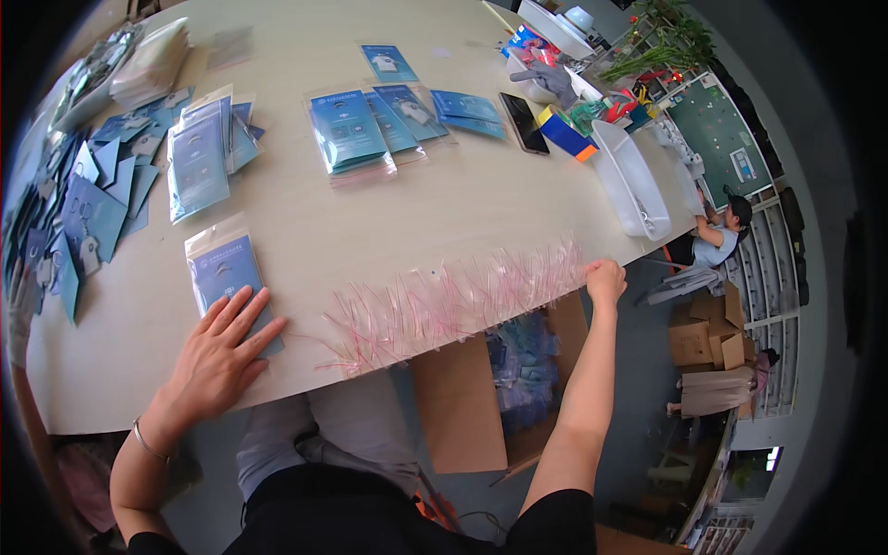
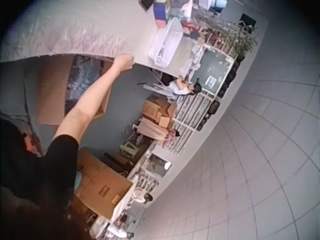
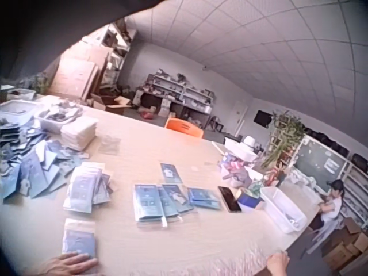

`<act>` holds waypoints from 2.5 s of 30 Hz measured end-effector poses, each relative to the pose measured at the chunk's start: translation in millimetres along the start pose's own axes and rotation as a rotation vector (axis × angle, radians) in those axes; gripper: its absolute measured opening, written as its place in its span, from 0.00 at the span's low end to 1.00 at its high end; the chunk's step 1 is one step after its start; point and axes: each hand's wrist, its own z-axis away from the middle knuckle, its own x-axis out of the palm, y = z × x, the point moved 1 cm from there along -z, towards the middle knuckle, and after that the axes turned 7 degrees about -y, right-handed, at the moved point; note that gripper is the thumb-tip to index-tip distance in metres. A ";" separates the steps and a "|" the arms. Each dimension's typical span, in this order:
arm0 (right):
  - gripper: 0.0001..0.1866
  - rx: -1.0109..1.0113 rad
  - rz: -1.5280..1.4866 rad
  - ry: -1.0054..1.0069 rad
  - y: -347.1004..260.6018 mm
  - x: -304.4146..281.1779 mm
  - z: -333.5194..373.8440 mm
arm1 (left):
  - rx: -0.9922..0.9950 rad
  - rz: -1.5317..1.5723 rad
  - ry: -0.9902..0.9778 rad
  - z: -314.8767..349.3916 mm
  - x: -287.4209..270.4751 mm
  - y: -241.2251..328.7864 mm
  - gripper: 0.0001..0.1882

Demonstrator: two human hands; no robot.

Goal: The person places blue cards into clear plastic sleeves and seals them by hand. They repeatedly pick up a card, insert it into a sleeve, and press the edges to close the package, stacking the finished units on the table.

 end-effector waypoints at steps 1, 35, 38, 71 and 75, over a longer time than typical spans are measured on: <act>0.09 0.004 0.023 -0.021 0.6 -8.7 0.4 | 0.013 0.007 0.006 -1.6 -1.1 0.2 0.35; 0.11 -1.095 -0.868 -0.242 -264.7 -48.9 355.2 | 0.005 0.255 0.515 85.3 37.5 -3.3 0.11; 0.10 -1.000 -0.859 -0.322 -265.1 -54.1 356.6 | -0.100 0.334 0.554 81.8 39.3 1.7 0.11; 0.12 -0.799 -0.749 -0.240 -271.9 -57.6 374.5 | 0.000 0.167 0.347 56.7 45.3 35.5 0.24; 0.10 -0.907 -0.731 -0.244 -271.8 -65.2 363.6 | -0.001 -0.019 0.219 56.8 49.0 44.2 0.29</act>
